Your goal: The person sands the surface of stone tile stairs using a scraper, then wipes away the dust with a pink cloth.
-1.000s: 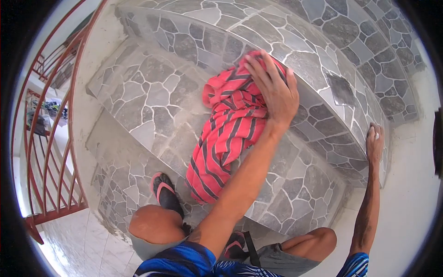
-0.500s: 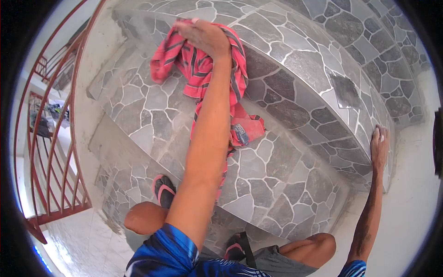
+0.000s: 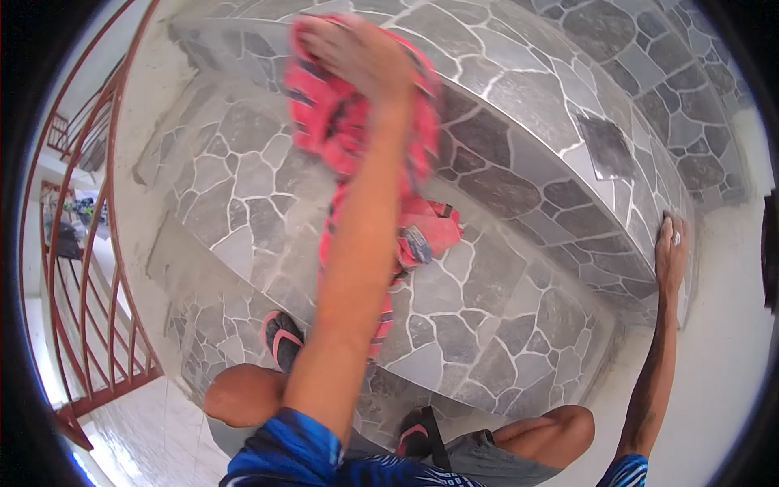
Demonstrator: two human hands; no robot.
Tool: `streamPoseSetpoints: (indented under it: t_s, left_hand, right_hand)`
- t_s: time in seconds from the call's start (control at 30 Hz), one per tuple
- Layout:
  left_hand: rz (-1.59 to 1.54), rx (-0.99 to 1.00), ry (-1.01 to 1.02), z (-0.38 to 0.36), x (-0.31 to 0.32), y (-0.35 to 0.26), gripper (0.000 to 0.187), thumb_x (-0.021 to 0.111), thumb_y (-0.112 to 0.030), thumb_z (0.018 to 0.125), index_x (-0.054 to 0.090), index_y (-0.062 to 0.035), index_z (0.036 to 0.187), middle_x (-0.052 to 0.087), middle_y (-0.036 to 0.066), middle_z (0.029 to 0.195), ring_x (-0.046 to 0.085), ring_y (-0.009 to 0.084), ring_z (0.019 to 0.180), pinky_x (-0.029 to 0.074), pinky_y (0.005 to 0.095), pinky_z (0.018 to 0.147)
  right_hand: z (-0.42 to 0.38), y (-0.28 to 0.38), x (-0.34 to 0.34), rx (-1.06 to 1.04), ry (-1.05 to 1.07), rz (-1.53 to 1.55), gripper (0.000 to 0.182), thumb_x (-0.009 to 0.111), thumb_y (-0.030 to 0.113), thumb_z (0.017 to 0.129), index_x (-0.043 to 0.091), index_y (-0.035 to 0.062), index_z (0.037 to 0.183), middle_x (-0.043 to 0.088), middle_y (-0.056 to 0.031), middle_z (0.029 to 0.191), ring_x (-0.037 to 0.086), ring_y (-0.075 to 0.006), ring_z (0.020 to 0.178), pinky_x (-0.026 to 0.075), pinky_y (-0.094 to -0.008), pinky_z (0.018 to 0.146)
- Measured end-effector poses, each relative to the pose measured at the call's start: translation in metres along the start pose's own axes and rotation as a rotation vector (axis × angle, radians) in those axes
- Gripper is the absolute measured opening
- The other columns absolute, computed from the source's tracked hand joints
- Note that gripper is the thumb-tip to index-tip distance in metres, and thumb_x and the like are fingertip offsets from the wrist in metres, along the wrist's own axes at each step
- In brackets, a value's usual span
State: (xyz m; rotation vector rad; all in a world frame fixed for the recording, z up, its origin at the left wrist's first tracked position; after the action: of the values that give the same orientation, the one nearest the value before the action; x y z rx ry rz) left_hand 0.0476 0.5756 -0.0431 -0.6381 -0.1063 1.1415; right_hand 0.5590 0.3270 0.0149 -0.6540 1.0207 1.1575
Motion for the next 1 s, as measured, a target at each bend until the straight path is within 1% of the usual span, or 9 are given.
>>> streamPoseSetpoints:
  t_s: [0.03,0.1,0.27,0.47,0.63,0.73,0.77,0.83,1.0]
  left_hand:
    - [-0.066,-0.272,0.145,0.029,0.006,0.032,0.043,0.035,-0.01,0.098,0.025,0.0124,0.132,0.014,0.044,0.148,0.024,0.0614,0.134,0.023,0.0657,0.11]
    - [-0.046,-0.374,0.162,0.045,0.005,0.049,0.046,0.033,-0.014,0.099,0.026,0.0132,0.136,0.014,0.042,0.149,0.022,0.0588,0.136,0.024,0.0616,0.112]
    - [-0.361,-0.305,-0.01,-0.051,-0.011,-0.034,0.062,0.031,-0.018,0.1,0.006,0.0127,0.148,0.005,0.039,0.153,0.006,0.0547,0.143,0.011,0.0569,0.117]
    - [-0.548,-0.335,0.389,-0.172,-0.038,-0.141,0.085,0.042,-0.033,0.095,-0.007,0.0115,0.149,-0.008,0.036,0.154,-0.006,0.0519,0.144,0.0,0.059,0.117]
    - [-0.565,-0.367,0.408,-0.148,-0.035,-0.116,0.078,0.038,-0.029,0.098,-0.005,0.013,0.148,-0.009,0.036,0.155,-0.007,0.052,0.144,-0.001,0.058,0.117]
    - [-0.497,-0.466,0.179,-0.075,-0.009,-0.033,0.07,0.027,-0.027,0.103,-0.009,0.0148,0.146,-0.008,0.036,0.155,-0.005,0.0532,0.143,0.0,0.0572,0.118]
    - [-0.508,-0.575,0.072,-0.045,-0.006,0.0,0.063,0.03,-0.022,0.102,0.006,0.0174,0.144,0.0,0.042,0.152,0.003,0.057,0.142,0.006,0.0581,0.117]
    - [-0.118,-0.363,0.189,-0.002,0.019,0.062,0.047,0.034,-0.015,0.1,0.025,0.0164,0.133,0.008,0.047,0.146,0.012,0.0615,0.138,0.016,0.0603,0.115]
    - [-0.063,-0.151,0.066,-0.044,0.02,0.024,0.039,0.037,-0.014,0.099,0.032,0.0145,0.126,0.007,0.048,0.145,0.01,0.0642,0.136,0.018,0.062,0.114]
  right_hand:
    - [0.002,0.007,-0.003,0.03,-0.002,0.0,0.034,0.043,0.025,0.1,0.062,0.0035,0.119,0.057,-0.0174,0.117,0.056,-0.035,0.109,0.042,-0.0413,0.095]
    - [0.001,0.02,-0.001,0.05,-0.007,0.01,0.034,0.044,0.026,0.1,0.063,0.003,0.116,0.058,-0.0179,0.115,0.056,-0.0361,0.108,0.042,-0.0418,0.094]
    - [0.006,0.027,-0.005,-0.003,-0.064,-0.008,0.03,0.048,0.024,0.098,0.064,0.0022,0.112,0.06,-0.0196,0.11,0.056,-0.0369,0.107,0.043,-0.0424,0.093]
    - [0.007,0.03,-0.009,-0.224,-0.169,-0.014,0.029,0.053,0.022,0.097,0.063,0.0008,0.114,0.06,-0.0206,0.116,0.057,-0.0369,0.109,0.043,-0.0415,0.097]
    - [-0.009,0.136,-0.01,-0.315,-0.101,0.291,0.046,0.054,0.03,0.097,0.051,0.0019,0.134,0.054,-0.0208,0.131,0.05,-0.0373,0.124,0.039,-0.0431,0.105]
    - [-0.004,0.185,0.005,-0.351,-0.086,0.251,0.058,0.055,0.041,0.095,0.049,0.0012,0.137,0.053,-0.0242,0.133,0.047,-0.038,0.128,0.035,-0.0451,0.106]
    - [-0.004,0.195,0.01,-0.374,-0.069,0.187,0.06,0.055,0.043,0.095,0.05,0.0012,0.137,0.053,-0.0247,0.134,0.047,-0.038,0.128,0.034,-0.0455,0.106]
    - [-0.007,0.201,0.014,-0.449,-0.06,0.089,0.063,0.06,0.047,0.09,0.054,0.0018,0.134,0.054,-0.0249,0.132,0.049,-0.0374,0.127,0.034,-0.0451,0.105]
    - [-0.022,0.222,0.002,-0.656,-0.132,0.082,0.058,0.068,0.041,0.084,0.059,0.0018,0.126,0.059,-0.0194,0.127,0.054,-0.0349,0.119,0.039,-0.0439,0.1]
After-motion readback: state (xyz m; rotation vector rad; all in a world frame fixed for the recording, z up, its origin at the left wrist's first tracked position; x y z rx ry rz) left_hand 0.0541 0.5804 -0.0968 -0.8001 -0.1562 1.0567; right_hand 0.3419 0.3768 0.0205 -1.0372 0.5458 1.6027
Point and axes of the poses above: each hand's wrist, its own z-axis towards the middle knuckle, its own x-axis out of the palm, y = z × x, the point moved 8 cm from there along z, towards the middle knuckle
